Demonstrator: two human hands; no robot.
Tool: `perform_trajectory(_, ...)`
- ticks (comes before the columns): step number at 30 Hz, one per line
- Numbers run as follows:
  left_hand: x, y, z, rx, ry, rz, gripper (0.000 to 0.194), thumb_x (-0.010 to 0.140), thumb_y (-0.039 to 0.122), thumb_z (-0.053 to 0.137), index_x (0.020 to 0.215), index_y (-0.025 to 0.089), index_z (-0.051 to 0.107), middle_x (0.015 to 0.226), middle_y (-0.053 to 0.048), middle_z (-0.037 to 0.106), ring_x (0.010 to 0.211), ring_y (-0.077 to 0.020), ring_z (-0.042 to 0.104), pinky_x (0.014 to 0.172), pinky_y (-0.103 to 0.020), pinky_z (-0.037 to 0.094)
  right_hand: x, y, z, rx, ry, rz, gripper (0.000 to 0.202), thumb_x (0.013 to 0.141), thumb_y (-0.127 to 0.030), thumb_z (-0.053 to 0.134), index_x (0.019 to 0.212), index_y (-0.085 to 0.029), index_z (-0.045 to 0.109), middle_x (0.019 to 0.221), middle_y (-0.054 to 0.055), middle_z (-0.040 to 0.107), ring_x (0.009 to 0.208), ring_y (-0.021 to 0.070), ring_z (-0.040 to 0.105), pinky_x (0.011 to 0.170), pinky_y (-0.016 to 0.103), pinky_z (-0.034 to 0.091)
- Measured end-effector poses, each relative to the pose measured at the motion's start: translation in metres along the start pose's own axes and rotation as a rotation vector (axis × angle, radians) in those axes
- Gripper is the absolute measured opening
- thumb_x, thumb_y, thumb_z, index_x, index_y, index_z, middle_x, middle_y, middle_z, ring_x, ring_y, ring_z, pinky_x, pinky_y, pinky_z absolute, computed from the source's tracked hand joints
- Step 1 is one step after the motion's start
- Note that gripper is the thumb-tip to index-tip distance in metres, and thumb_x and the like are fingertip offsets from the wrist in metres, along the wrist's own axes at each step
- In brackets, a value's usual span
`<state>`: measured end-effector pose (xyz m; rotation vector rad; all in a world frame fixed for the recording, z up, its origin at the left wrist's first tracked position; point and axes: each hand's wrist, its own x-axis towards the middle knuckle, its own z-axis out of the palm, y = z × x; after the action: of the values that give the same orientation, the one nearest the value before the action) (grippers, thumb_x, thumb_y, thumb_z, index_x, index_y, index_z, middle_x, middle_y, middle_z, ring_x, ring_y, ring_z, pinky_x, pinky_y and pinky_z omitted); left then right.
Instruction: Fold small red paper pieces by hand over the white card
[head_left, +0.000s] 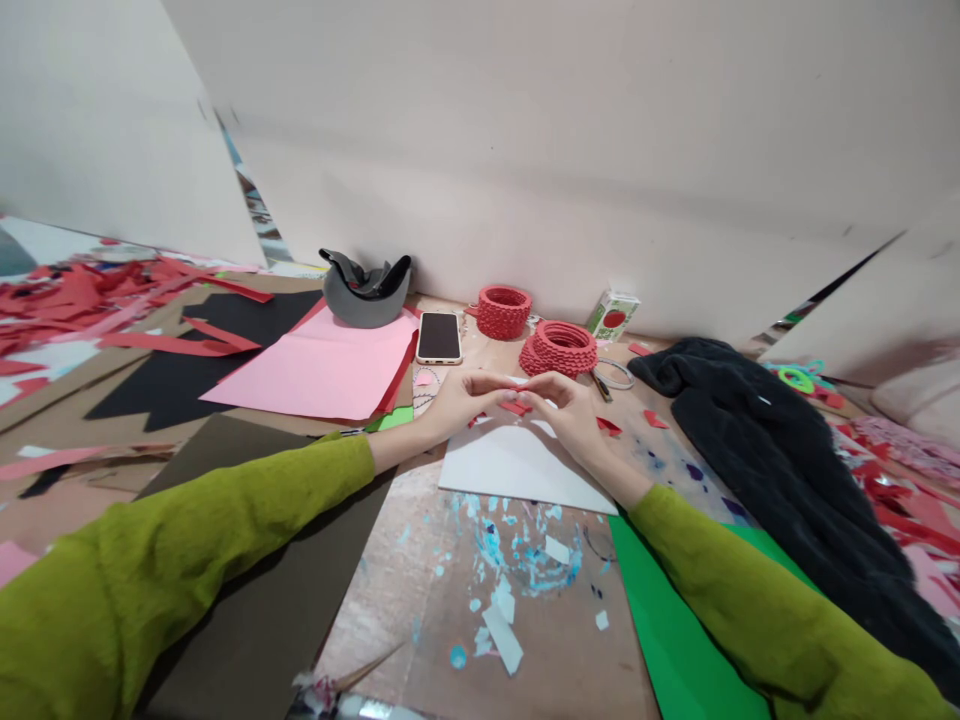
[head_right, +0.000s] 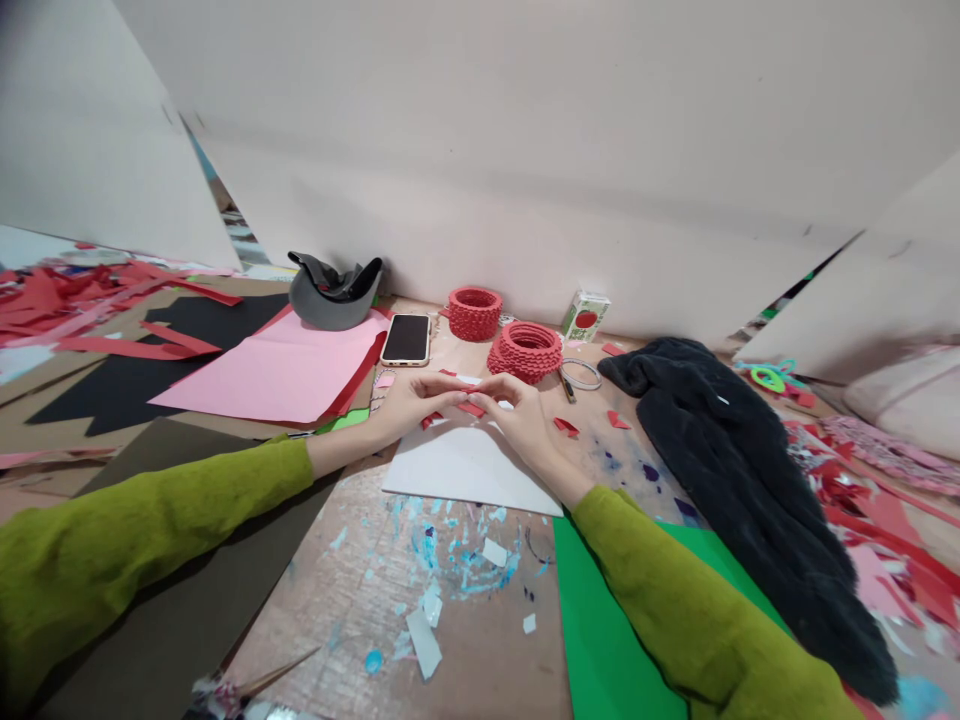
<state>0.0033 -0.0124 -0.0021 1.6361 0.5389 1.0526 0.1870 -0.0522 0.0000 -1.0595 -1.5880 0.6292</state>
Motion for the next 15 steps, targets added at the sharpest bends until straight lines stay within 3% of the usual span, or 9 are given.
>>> perform_trajectory(15, -0.0012, 0.0024, 0.0010, 0.086, 0.010, 0.016, 0.027, 0.080, 0.033, 0.066, 0.095, 0.012, 0.074, 0.091, -0.010, 0.074, 0.080, -0.0182, 0.069, 0.071, -0.025, 0.053, -0.0008, -0.0004, 0.0008, -0.037, -0.004, 0.010, 0.014, 0.076, -0.032, 0.067, 0.077, -0.018, 0.067, 0.075, 0.003, 0.068, 0.071, 0.0173, 0.062, 0.067, 0.029, 0.049)
